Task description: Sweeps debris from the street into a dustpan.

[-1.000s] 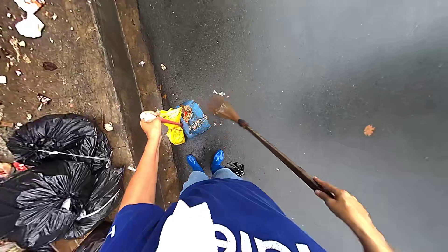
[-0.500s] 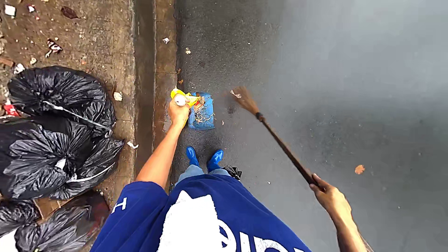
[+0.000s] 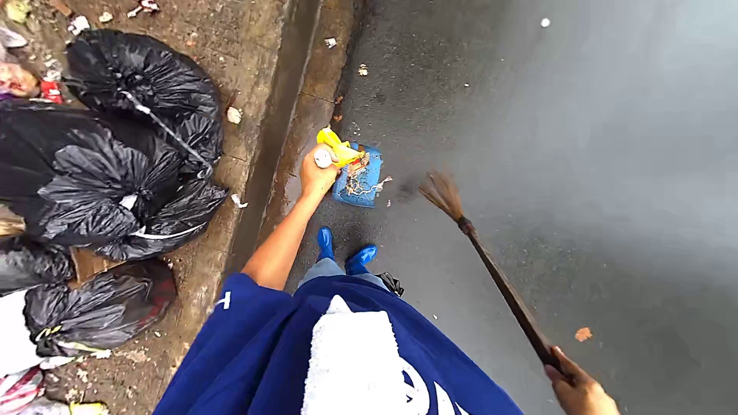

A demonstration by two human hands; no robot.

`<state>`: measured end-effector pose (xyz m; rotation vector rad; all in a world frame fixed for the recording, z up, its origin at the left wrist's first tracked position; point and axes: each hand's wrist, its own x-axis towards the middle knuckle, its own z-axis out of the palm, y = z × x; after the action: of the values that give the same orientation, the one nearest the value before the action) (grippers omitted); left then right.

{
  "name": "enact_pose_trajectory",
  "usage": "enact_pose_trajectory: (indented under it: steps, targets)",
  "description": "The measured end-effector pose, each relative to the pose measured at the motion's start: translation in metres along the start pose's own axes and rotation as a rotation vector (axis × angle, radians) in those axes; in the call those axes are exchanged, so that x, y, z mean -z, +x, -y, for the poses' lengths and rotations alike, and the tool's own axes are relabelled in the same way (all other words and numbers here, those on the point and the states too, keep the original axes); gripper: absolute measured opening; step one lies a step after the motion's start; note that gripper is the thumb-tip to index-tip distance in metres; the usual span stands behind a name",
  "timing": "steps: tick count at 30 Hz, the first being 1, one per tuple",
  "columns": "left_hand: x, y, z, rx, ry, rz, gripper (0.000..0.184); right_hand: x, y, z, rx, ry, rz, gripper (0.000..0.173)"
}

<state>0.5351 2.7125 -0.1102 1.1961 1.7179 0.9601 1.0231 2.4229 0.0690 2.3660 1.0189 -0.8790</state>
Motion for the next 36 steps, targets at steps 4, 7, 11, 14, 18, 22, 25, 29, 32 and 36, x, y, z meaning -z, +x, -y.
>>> enact_pose_trajectory:
  steps: [4,7,11,14,18,22,25,29,32,36]
  targets:
    - [0.047,-0.054,0.026,-0.078,-0.147,-0.153,0.013,-0.095,0.042,0.036,-0.044,0.145,0.013,0.045]
    - [0.083,-0.082,0.044,-0.085,-0.254,-0.292,0.018,-0.092,0.044,0.049,0.025,0.223,0.141,0.043]
    - [0.119,-0.116,0.058,0.012,-0.337,-0.490,0.027,-0.015,0.039,0.049,0.092,0.245,0.109,0.046]
    - [0.138,-0.136,0.073,0.110,-0.315,-0.614,0.028,0.008,0.055,0.087,0.155,0.032,-0.039,0.049]
    - [0.153,-0.148,0.104,0.205,-0.307,-0.755,0.027,-0.051,0.060,0.169,0.150,-0.209,-0.060,0.048]
    - [0.162,-0.145,0.145,0.257,-0.244,-0.854,0.023,-0.073,0.051,0.190,0.262,-0.259,0.180,0.048]
    - [0.165,-0.140,0.164,0.372,-0.119,-0.849,0.019,-0.022,0.042,0.203,0.409,-0.200,0.111,0.045]
    - [0.183,-0.117,0.160,0.589,0.023,-0.760,0.024,0.006,0.050,0.275,0.497,-0.397,-0.076,0.051]
    - [0.192,-0.098,0.149,0.703,0.070,-0.635,0.029,-0.046,0.064,0.343,0.463,-0.530,-0.109,0.055]
    - [0.196,-0.079,0.138,0.644,0.041,-0.586,0.039,-0.078,0.055,0.381,0.513,-0.697,0.191,0.057]
